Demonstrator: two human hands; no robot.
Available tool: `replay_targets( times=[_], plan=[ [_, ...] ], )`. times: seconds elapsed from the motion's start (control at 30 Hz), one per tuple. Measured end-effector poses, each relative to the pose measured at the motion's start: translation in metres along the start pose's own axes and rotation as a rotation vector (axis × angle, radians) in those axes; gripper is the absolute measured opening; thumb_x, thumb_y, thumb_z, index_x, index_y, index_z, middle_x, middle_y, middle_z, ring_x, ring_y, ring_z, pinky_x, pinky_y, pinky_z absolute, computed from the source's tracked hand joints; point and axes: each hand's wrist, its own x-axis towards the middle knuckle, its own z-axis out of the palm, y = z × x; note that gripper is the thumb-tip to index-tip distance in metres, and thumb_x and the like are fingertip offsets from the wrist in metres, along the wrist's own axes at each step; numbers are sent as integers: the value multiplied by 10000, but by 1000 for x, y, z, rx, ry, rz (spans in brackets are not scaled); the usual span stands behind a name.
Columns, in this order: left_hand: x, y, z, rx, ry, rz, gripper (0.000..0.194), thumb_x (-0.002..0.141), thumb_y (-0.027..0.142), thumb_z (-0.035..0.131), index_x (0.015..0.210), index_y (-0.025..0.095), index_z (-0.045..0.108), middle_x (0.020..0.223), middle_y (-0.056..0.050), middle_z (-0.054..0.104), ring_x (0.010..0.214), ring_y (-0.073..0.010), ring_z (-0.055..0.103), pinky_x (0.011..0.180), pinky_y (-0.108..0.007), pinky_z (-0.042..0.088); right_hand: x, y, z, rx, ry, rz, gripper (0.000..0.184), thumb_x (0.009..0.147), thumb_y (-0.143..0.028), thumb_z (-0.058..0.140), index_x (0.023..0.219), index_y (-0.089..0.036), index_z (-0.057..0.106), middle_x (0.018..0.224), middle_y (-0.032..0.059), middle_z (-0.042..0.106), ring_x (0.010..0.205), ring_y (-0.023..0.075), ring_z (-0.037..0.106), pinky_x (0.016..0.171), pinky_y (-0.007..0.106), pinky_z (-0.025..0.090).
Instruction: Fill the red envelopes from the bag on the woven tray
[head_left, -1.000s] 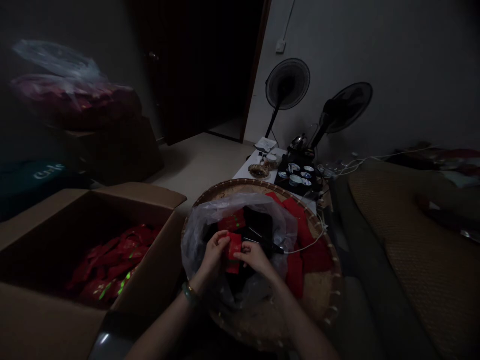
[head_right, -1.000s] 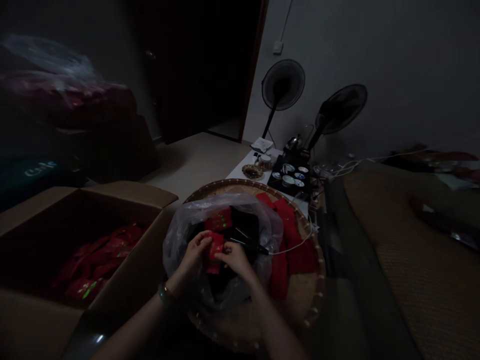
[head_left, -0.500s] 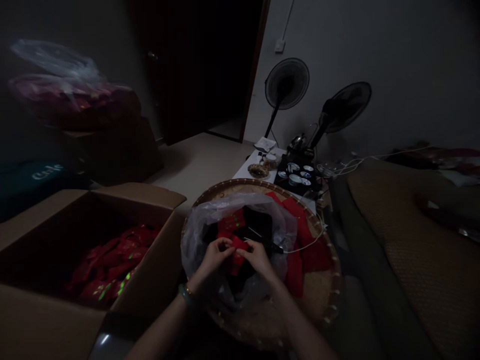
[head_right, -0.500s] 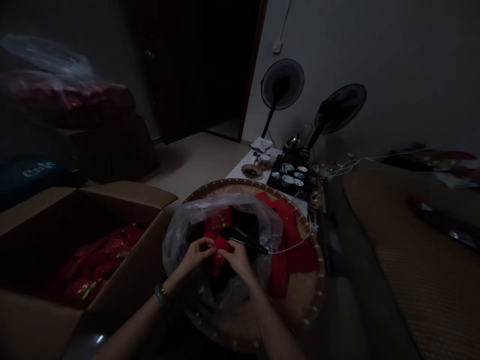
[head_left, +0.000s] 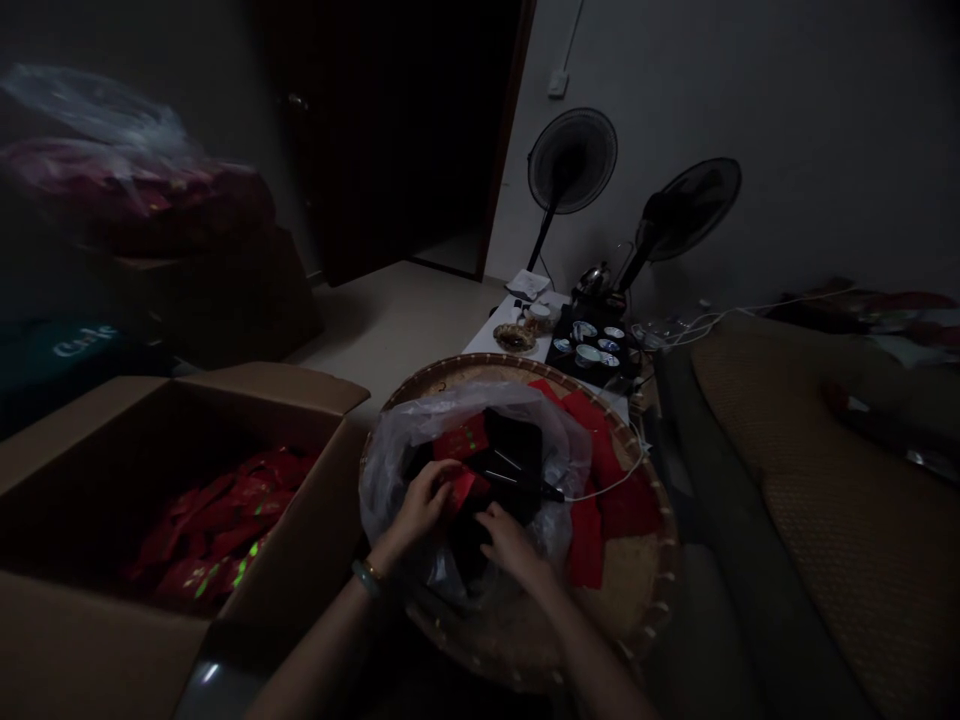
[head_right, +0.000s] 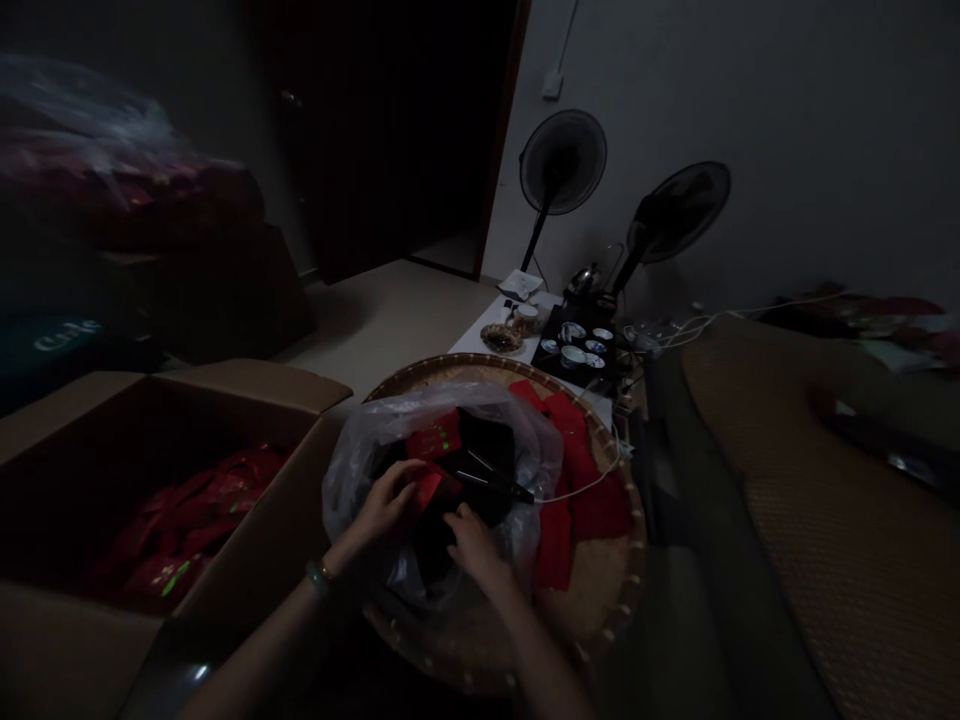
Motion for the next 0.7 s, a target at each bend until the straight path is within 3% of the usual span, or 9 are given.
replay_targets(
  times=[0.1, 0.23, 0.33, 0.53, 0.7],
  plan=[
    [2, 4, 2, 38, 33, 22, 192, 792, 199, 460, 952, 186, 564, 959, -55, 588, 926, -177, 534, 852, -297, 396, 5, -7, 1, -77, -19, 29, 380, 659, -82, 578, 1015, -213, 587, 1019, 69, 548, 942, 214, 562, 808, 308, 438],
    [4, 9, 5, 29, 93, 16, 98, 808, 238, 463, 857, 189, 533, 859, -28, 581, 822, -154, 536, 778, -258, 406, 8, -6, 2, -100, -33, -6, 471, 661, -126, 597, 1112, -250, 540, 1091, 63, 520, 978, 211, 551, 810, 302, 432],
    [5, 12, 7, -13, 133, 27, 106, 811, 260, 468, 850, 189, 535, 864, -34, 586, 835, -159, 541, 788, -259, 405, 8, -2, 2, -58, -21, -12, 377, 671, -137, 582, 1033, -239, 592, 1037, 53, 547, 931, 197, 568, 778, 284, 440],
    [1, 12, 8, 71, 29, 25, 159, 828, 272, 451, 840, 178, 579, 855, -37, 612, 826, -157, 554, 766, -255, 417, 15, 15, 4, 296, 208, 31, 234, 630, -96, 522, 827, -171, 625, 819, 31, 592, 758, 155, 576, 669, 253, 451],
    [-6, 9, 4, 227, -3, -49, 187, 822, 288, 467, 819, 172, 614, 813, -21, 646, 779, -153, 580, 739, -258, 430, 18, 26, 11, 835, 169, 280, 203, 616, -198, 512, 809, -172, 571, 619, -27, 540, 528, 128, 535, 414, 210, 394]
  ],
)
